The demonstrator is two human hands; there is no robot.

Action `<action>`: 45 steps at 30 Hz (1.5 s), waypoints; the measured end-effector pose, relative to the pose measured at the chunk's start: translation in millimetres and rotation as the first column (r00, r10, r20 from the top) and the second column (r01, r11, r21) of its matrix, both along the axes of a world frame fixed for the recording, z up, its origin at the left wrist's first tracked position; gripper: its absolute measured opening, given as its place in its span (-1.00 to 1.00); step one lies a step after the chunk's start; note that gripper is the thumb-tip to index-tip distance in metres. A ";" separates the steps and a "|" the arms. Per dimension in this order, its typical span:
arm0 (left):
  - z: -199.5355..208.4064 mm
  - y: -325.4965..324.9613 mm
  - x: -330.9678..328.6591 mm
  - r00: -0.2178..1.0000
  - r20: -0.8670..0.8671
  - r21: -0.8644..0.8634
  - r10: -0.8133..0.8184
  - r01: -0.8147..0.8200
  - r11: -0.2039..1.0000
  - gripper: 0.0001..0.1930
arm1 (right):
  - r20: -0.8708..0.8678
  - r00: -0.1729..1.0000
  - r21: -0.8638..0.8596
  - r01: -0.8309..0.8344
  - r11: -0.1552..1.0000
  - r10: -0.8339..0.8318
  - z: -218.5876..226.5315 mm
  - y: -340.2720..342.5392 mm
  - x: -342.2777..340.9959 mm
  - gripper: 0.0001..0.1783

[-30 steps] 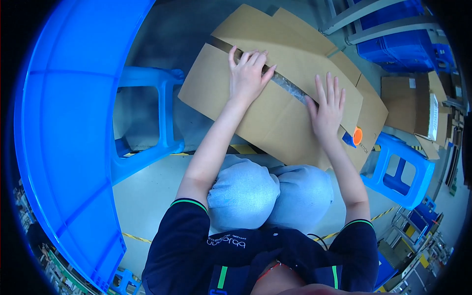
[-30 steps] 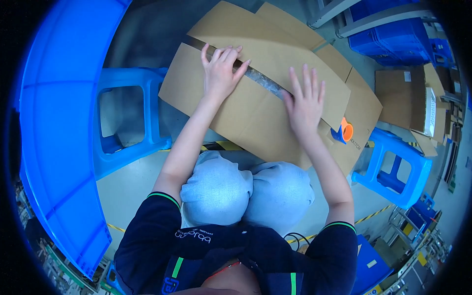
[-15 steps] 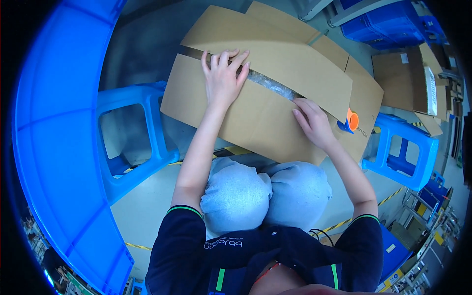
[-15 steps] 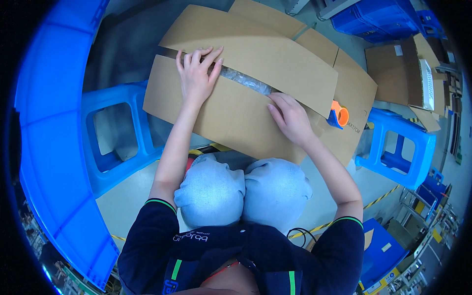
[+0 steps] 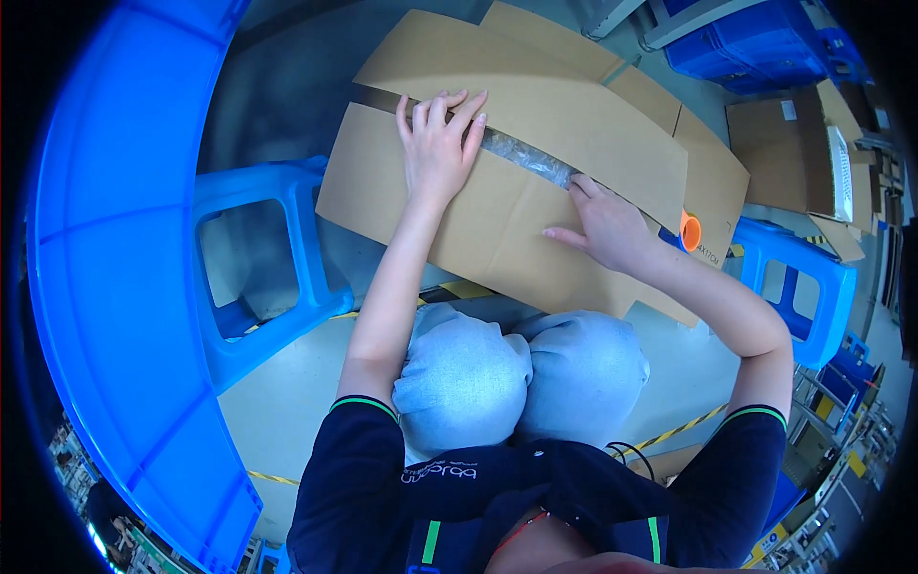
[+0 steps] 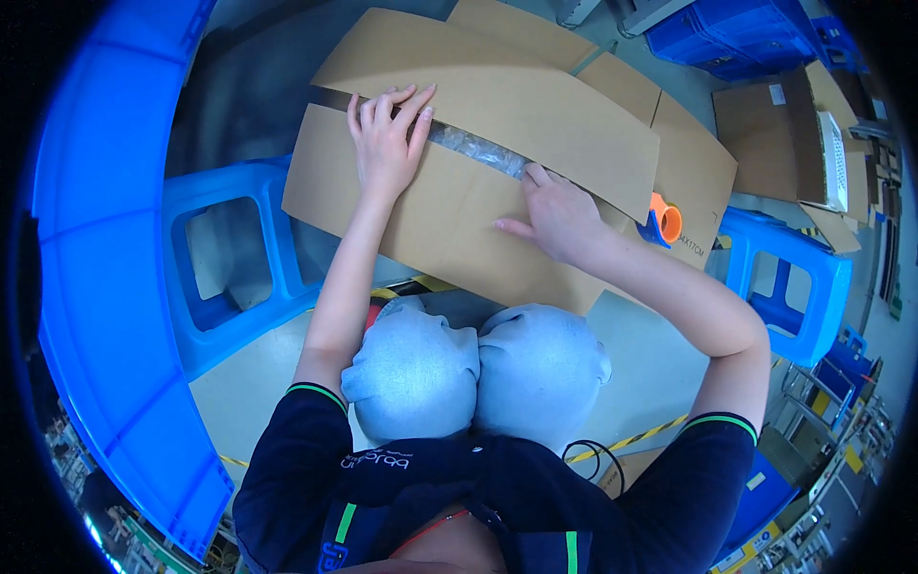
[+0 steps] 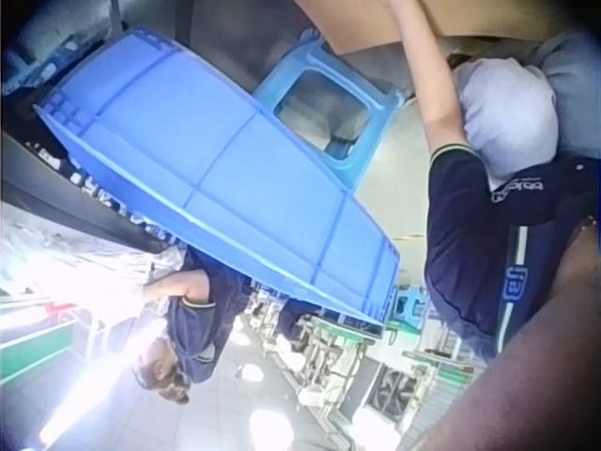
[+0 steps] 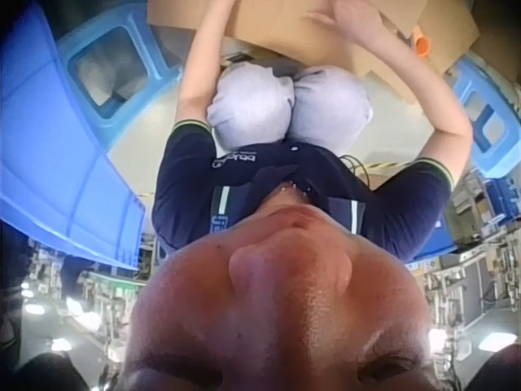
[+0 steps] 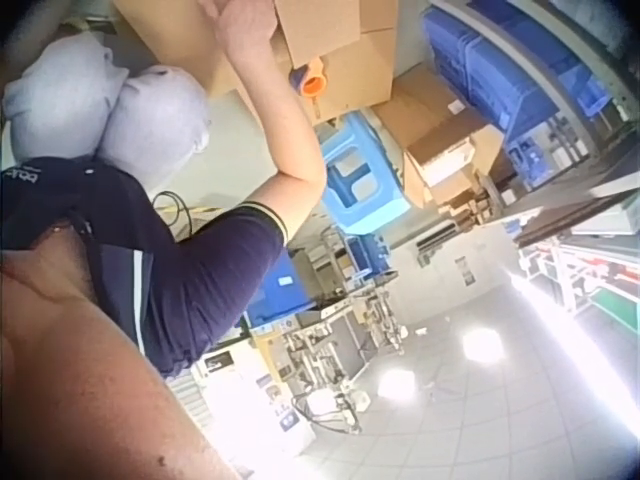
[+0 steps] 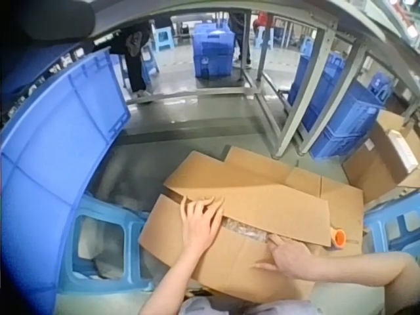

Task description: The person packs items into cardboard boxes and seals them with a tape dispenser.

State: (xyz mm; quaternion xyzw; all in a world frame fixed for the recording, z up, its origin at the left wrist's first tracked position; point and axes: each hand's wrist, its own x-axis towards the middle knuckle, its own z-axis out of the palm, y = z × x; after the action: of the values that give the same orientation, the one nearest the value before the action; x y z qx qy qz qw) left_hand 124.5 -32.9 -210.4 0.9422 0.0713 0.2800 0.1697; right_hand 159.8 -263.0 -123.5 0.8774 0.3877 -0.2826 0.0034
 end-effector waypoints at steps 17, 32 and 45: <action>2.6 -1.0 0.4 1.000 0.018 -0.053 -0.019 0.020 0.998 -0.71 | 0.114 0.983 0.186 0.119 0.975 -0.141 -20.5 0.2 -8.4 -0.36; 0.1 1.0 -1.6 0.999 0.030 -0.086 -0.026 0.028 0.996 -0.73 | 0.404 0.914 0.499 -0.266 0.825 0.051 -36.4 -25.3 -13.6 -0.35; -1.9 2.3 -1.3 1.000 0.007 -0.057 0.002 -0.001 0.998 -0.74 | 0.620 0.784 0.354 -0.305 0.884 0.022 -35.2 20.8 -17.4 -0.42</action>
State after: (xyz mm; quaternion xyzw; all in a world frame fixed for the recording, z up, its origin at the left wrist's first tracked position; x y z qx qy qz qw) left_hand 123.3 -30.6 -212.3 0.9360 0.0795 0.2811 0.1965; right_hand 142.4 -242.3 -158.7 0.8606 0.4962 0.1053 -0.0453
